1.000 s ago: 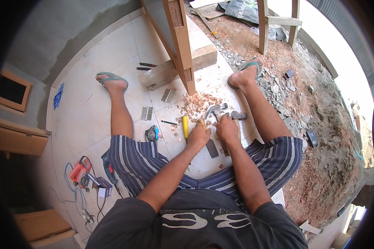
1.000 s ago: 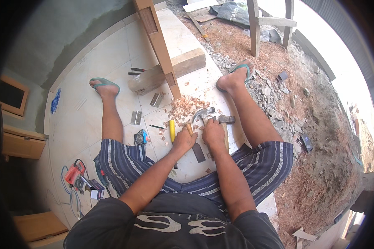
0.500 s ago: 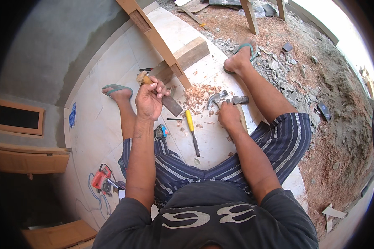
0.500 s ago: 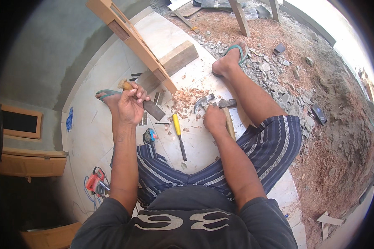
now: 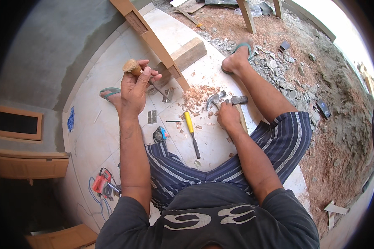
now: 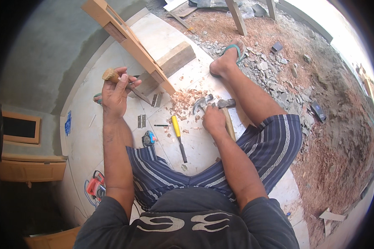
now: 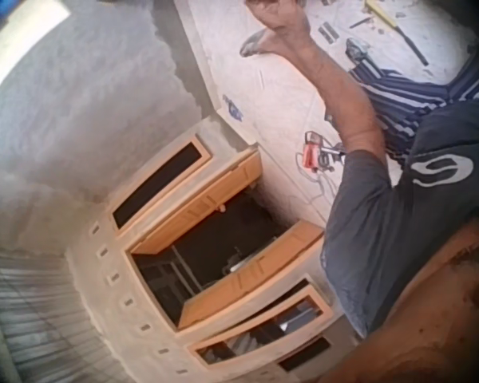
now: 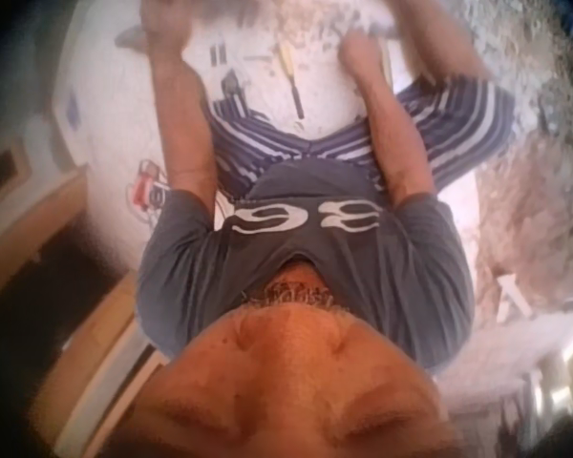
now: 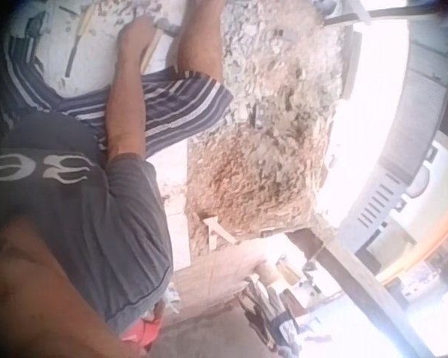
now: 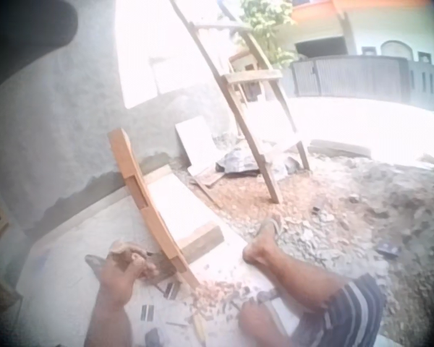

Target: The person sits on the floor and uses a chisel and hammer to carve a wooden frame. They repeatedly position the chisel and strike it to remove wood shavings, occasionally adjusting the frame and clearing debris.

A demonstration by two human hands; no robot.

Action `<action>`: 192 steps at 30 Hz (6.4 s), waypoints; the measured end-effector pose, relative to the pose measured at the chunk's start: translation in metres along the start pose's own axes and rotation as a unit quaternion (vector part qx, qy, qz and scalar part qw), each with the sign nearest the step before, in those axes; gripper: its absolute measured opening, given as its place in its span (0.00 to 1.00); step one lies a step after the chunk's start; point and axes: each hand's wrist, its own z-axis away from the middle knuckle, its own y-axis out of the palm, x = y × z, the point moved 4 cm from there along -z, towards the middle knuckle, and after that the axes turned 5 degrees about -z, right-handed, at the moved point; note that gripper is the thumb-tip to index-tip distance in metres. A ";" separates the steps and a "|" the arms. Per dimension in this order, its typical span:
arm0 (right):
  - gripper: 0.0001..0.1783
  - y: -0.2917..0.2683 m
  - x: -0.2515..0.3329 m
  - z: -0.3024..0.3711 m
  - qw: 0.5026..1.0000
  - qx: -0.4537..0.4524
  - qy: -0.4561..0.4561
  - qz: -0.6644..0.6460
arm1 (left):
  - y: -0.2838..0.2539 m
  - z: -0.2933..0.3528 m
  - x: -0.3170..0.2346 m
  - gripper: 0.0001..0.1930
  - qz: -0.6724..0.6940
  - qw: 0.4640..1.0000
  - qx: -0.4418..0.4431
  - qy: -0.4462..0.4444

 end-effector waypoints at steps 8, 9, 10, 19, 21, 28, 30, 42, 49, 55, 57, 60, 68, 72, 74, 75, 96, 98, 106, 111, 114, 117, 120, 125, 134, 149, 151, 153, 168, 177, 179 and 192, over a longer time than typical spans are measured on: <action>0.15 0.002 0.001 -0.001 1.000 -0.013 -0.008 0.013 | 0.015 -0.010 -0.007 0.19 -0.030 0.995 0.087 0.044; 0.15 0.000 0.001 -0.002 1.000 -0.001 -0.001 0.015 | 0.015 -0.015 -0.003 0.20 -0.016 0.994 0.101 0.039; 0.15 -0.001 0.001 -0.003 1.000 0.012 0.006 0.018 | 0.015 -0.019 0.001 0.21 -0.001 0.993 0.115 0.035; 0.24 -0.028 0.009 -0.007 0.977 0.088 0.137 -0.138 | 0.024 -0.050 0.006 0.27 -0.069 0.980 0.178 0.054; 0.25 -0.023 0.000 -0.010 0.967 0.102 0.148 -0.179 | 0.026 -0.057 0.009 0.27 -0.092 0.975 0.196 0.050; 0.24 -0.043 0.011 -0.005 0.944 0.085 0.133 -0.290 | 0.029 -0.066 0.024 0.30 -0.183 0.961 0.188 0.084; 0.21 -0.062 0.025 0.003 0.927 0.064 0.119 -0.349 | 0.029 -0.063 0.020 0.28 -0.212 0.951 0.210 0.080; 0.24 -0.197 0.072 0.068 0.829 -0.050 -0.047 -0.556 | 0.058 -0.073 -0.024 0.11 -0.352 0.824 0.443 0.034; 0.24 -0.220 0.090 0.095 0.869 -0.106 -0.129 -0.465 | 0.048 -0.069 -0.034 0.10 -0.363 0.833 0.418 0.021; 0.26 -0.231 0.125 0.097 0.867 -0.201 -0.236 -0.389 | 0.056 -0.065 -0.018 0.08 -0.326 0.823 0.463 0.039; 0.29 -0.238 0.147 0.097 0.804 -0.210 -0.282 -0.479 | 0.055 -0.063 -0.023 0.08 -0.346 0.822 0.451 0.020; 0.31 -0.243 0.157 0.085 0.705 -0.128 -0.448 -0.534 | 0.049 -0.065 -0.028 0.08 -0.415 0.785 0.457 0.042; 0.29 -0.225 0.190 0.084 0.885 -0.192 -0.322 -0.276 | 0.038 -0.061 -0.009 0.13 -0.327 0.837 0.436 0.047; 0.29 -0.215 0.191 0.073 0.779 -0.304 -0.417 -0.357 | 0.043 -0.070 -0.021 0.14 -0.399 0.782 0.454 0.151; 0.27 -0.213 0.192 0.069 0.793 -0.310 -0.437 -0.289 | 0.035 -0.073 -0.024 0.14 -0.406 0.760 0.458 0.219; 0.27 -0.215 0.196 0.065 0.878 -0.216 -0.354 -0.241 | 0.028 -0.071 -0.012 0.14 -0.331 0.839 0.419 0.102; 0.18 -0.220 0.205 0.060 0.860 -0.211 -0.324 -0.332 | 0.029 -0.072 -0.012 0.11 -0.320 0.836 0.439 0.078; 0.17 -0.218 0.207 0.060 0.820 -0.289 -0.366 -0.332 | 0.035 -0.077 -0.009 0.11 -0.309 0.832 0.447 0.115; 0.16 -0.227 0.207 0.076 0.913 -0.168 -0.263 -0.262 | 0.024 -0.067 0.007 0.10 -0.363 0.831 0.421 0.009; 0.26 -0.213 0.193 0.069 0.784 -0.224 -0.340 -0.468 | 0.017 -0.072 -0.010 0.08 -0.240 0.897 0.371 0.034; 0.26 -0.216 0.185 0.071 0.810 -0.205 -0.309 -0.455 | 0.014 -0.067 -0.015 0.08 -0.226 0.900 0.372 0.000; 0.26 -0.215 0.177 0.065 0.828 -0.251 -0.336 -0.373 | 0.027 -0.059 -0.019 0.08 -0.255 0.886 0.387 0.021; 0.26 -0.213 0.174 0.073 0.852 -0.211 -0.294 -0.378 | 0.033 -0.059 -0.025 0.08 -0.338 0.862 0.374 0.048; 0.25 -0.205 0.168 0.078 0.792 -0.203 -0.304 -0.489 | 0.046 -0.061 -0.018 0.08 -0.373 0.820 0.430 0.051; 0.18 -0.204 0.169 0.062 0.890 -0.237 -0.334 -0.202 | 0.047 -0.061 -0.014 0.09 -0.361 0.814 0.441 0.113; 0.15 -0.213 0.193 0.066 0.883 -0.183 -0.250 -0.351 | 0.038 -0.071 -0.007 0.12 -0.345 0.824 0.431 0.128; 0.16 -0.212 0.194 0.065 0.922 -0.130 -0.211 -0.297 | 0.032 -0.067 -0.005 0.12 -0.335 0.843 0.413 0.082; 0.17 -0.220 0.196 0.071 0.902 -0.150 -0.242 -0.325 | 0.029 -0.061 -0.011 0.12 -0.344 0.857 0.382 0.040; 0.19 -0.218 0.165 0.075 0.805 -0.208 -0.273 -0.484 | 0.016 -0.058 -0.021 0.09 -0.207 0.922 0.327 -0.023; 0.25 -0.215 0.141 0.085 0.842 -0.207 -0.223 -0.447 | 0.033 -0.052 -0.015 0.08 -0.340 0.855 0.387 0.058; 0.26 -0.207 0.134 0.090 0.856 -0.216 -0.228 -0.411 | 0.037 -0.051 -0.018 0.08 -0.363 0.838 0.403 0.061; 0.25 -0.219 0.166 0.082 0.768 -0.260 -0.146 -0.567 | 0.055 -0.056 -0.015 0.07 -0.435 0.785 0.441 0.034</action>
